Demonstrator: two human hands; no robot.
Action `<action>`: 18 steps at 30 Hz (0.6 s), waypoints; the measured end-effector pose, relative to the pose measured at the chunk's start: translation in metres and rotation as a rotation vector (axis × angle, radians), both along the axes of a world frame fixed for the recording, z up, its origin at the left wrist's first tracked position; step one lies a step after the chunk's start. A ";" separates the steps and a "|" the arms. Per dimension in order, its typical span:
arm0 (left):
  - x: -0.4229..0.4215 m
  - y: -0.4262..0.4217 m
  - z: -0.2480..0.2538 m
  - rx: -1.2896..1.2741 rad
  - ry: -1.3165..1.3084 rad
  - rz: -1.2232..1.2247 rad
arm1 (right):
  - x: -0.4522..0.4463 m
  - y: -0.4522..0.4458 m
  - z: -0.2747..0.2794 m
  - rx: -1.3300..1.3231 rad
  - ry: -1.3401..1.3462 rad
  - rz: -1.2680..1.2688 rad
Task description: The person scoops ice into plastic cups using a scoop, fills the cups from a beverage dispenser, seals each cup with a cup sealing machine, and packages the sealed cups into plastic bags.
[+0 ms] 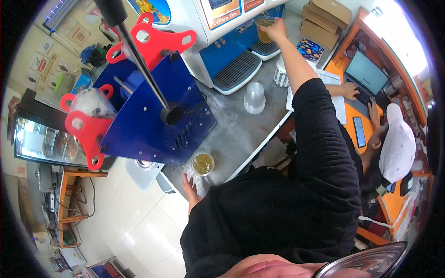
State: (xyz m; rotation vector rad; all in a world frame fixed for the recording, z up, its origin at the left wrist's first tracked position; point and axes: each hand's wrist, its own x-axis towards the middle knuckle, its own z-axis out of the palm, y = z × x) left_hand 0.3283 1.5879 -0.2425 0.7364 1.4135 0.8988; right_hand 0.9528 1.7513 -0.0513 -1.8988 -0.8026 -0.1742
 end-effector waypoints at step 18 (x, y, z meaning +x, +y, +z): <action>-0.078 -0.130 0.119 0.731 0.460 -1.059 | -0.333 -0.281 0.050 -0.038 0.270 0.703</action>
